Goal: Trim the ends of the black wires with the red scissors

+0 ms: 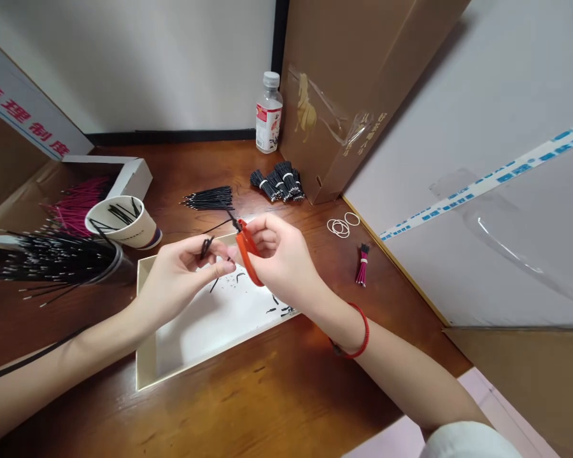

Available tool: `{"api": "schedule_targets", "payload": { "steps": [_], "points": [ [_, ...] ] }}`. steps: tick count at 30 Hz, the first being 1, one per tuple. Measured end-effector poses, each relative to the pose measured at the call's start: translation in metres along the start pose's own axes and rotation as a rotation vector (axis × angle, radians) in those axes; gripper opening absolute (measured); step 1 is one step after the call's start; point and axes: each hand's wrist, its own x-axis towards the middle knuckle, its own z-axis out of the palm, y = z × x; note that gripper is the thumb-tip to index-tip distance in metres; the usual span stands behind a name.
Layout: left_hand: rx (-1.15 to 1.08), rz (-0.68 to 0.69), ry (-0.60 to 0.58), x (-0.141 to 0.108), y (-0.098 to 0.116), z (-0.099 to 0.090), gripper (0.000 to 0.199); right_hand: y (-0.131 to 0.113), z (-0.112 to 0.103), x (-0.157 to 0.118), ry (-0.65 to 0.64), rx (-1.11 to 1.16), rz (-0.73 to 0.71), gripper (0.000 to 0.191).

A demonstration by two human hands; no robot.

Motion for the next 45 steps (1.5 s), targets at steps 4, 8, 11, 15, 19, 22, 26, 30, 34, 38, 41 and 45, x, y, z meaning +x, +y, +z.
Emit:
{"api": "schedule_targets", "payload": {
  "steps": [4,8,11,15,19,22,26,30,34,38,41,45],
  "points": [
    [0.01,-0.011,0.07,-0.001,0.004,0.0,0.015,0.005,-0.004,-0.016,-0.012,-0.063,-0.044,0.024],
    [-0.011,0.007,0.127,-0.001,0.007,0.0,0.011,0.011,-0.013,-0.04,0.063,-0.433,-0.175,0.016],
    [-0.036,-0.001,0.132,-0.002,0.007,0.0,0.013,0.018,-0.014,-0.049,0.075,-0.583,-0.259,0.011],
    [-0.026,-0.005,0.173,-0.004,0.005,0.0,0.013,0.025,-0.013,-0.049,0.116,-0.566,-0.253,0.009],
    [-0.017,-0.018,0.187,-0.003,0.006,0.0,0.011,0.026,-0.012,-0.047,0.136,-0.54,-0.248,0.009],
    [-0.019,-0.031,0.185,-0.002,0.008,0.0,0.011,0.025,-0.012,-0.048,0.134,-0.541,-0.246,0.008],
    [-0.012,-0.027,0.175,-0.003,0.008,0.0,0.01,0.025,-0.012,-0.048,0.14,-0.557,-0.264,0.008],
    [-0.013,-0.025,0.169,-0.003,0.007,0.0,0.009,0.025,-0.014,-0.049,0.14,-0.568,-0.269,0.009],
    [0.001,-0.013,0.168,-0.002,0.006,-0.001,0.007,0.025,-0.014,-0.049,0.152,-0.583,-0.291,0.008],
    [0.022,-0.001,0.17,-0.001,0.005,-0.002,0.006,0.025,-0.013,-0.049,0.159,-0.598,-0.296,0.007],
    [0.037,0.002,0.169,-0.001,0.005,-0.002,0.006,0.025,-0.014,-0.05,0.165,-0.607,-0.299,0.007],
    [0.072,0.014,0.167,-0.001,0.005,-0.003,0.005,0.025,-0.013,-0.05,0.168,-0.603,-0.305,0.007]
  ]
}}
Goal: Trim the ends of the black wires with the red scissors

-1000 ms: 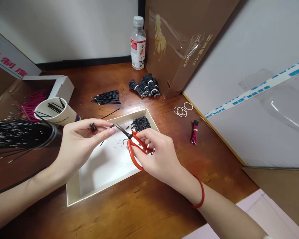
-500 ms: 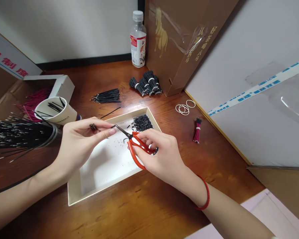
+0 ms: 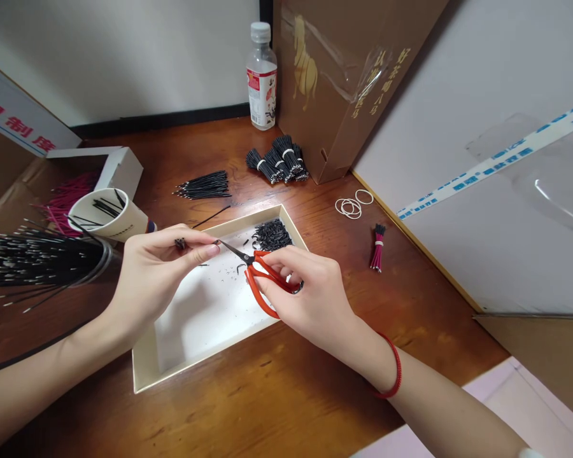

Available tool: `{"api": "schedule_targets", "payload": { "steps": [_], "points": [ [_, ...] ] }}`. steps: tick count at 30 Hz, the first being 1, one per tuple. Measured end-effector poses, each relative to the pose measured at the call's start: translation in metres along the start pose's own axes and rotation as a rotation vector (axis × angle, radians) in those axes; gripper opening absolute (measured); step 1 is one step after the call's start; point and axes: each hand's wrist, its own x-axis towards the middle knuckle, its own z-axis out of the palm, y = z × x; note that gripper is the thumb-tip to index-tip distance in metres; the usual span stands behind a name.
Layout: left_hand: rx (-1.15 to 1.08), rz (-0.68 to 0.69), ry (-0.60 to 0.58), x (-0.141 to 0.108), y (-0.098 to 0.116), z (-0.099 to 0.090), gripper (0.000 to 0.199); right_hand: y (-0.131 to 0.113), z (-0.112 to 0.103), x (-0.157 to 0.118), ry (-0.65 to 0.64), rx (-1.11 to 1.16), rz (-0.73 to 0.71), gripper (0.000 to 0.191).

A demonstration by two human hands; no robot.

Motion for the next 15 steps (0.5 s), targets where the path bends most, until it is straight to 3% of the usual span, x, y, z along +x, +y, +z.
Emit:
{"api": "schedule_targets", "payload": {
  "steps": [15],
  "points": [
    [0.014,0.029,-0.009,-0.0004,0.0001,0.0004,0.003,-0.0012,0.0004,-0.0014,-0.014,-0.013,0.046,0.007]
  ]
}}
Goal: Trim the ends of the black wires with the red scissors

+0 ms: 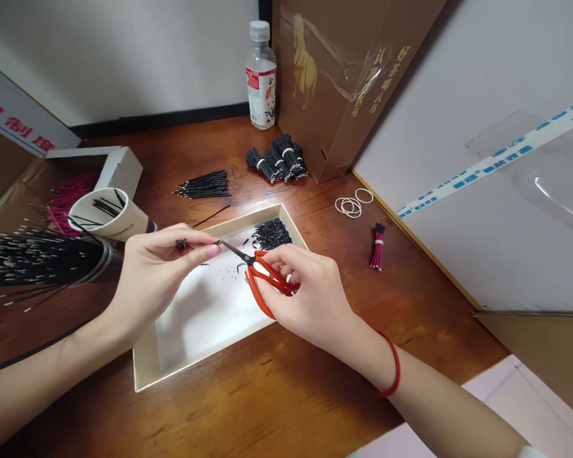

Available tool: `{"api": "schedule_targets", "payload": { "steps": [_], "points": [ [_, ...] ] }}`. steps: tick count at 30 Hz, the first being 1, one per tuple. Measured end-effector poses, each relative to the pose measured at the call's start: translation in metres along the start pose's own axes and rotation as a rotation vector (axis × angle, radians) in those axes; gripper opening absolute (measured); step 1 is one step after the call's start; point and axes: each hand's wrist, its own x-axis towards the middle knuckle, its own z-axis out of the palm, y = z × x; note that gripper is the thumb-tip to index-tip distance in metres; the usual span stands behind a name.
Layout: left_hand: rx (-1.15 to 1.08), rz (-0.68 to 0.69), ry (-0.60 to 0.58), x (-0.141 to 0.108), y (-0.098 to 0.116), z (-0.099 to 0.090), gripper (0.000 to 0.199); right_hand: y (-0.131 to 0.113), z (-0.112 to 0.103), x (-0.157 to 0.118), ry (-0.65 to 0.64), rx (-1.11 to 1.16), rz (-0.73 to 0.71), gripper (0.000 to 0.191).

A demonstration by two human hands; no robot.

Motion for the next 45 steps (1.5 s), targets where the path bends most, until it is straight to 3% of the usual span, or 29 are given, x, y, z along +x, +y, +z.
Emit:
{"api": "schedule_targets", "payload": {
  "steps": [45],
  "points": [
    [-0.021,0.053,-0.024,0.0017,-0.0039,-0.0007,0.007,-0.0018,0.0017,0.0008,0.024,0.022,-0.036,0.007]
  ]
}}
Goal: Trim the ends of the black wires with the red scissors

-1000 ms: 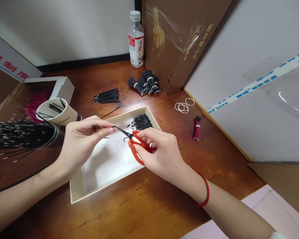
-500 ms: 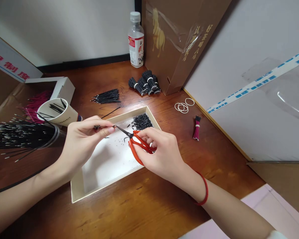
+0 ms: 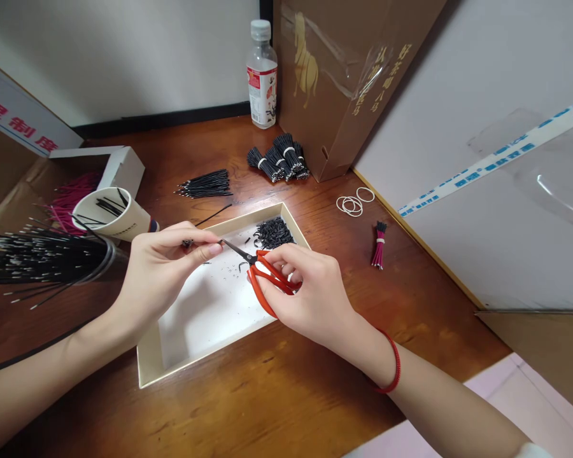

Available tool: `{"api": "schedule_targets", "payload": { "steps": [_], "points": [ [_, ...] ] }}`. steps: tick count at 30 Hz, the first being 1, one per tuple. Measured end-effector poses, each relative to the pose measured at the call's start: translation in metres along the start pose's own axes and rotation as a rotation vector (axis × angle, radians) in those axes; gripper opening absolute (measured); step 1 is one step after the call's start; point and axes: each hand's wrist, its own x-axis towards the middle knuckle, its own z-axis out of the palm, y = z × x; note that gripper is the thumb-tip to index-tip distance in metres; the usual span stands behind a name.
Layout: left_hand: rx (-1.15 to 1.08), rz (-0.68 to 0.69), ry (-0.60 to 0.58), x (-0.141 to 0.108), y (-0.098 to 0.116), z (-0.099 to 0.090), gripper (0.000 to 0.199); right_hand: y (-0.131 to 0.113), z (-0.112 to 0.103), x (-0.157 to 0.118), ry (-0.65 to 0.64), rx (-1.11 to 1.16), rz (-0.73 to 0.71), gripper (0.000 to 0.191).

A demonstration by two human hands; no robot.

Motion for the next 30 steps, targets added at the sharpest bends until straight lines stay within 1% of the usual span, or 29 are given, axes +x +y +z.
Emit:
{"api": "schedule_targets", "payload": {
  "steps": [10,17,30],
  "points": [
    [-0.016,-0.003,-0.004,-0.0004,0.0006,0.0,0.009,0.0024,-0.0001,-0.001,-0.005,-0.005,-0.025,0.006],
    [0.002,0.004,-0.006,0.0001,-0.0004,0.0002,0.007,0.0044,0.0012,-0.0017,0.005,-0.007,-0.011,0.007],
    [-0.011,-0.001,-0.009,-0.0005,0.001,0.0008,0.008,0.0,0.0003,-0.0002,-0.003,0.002,0.011,0.006]
  ]
}}
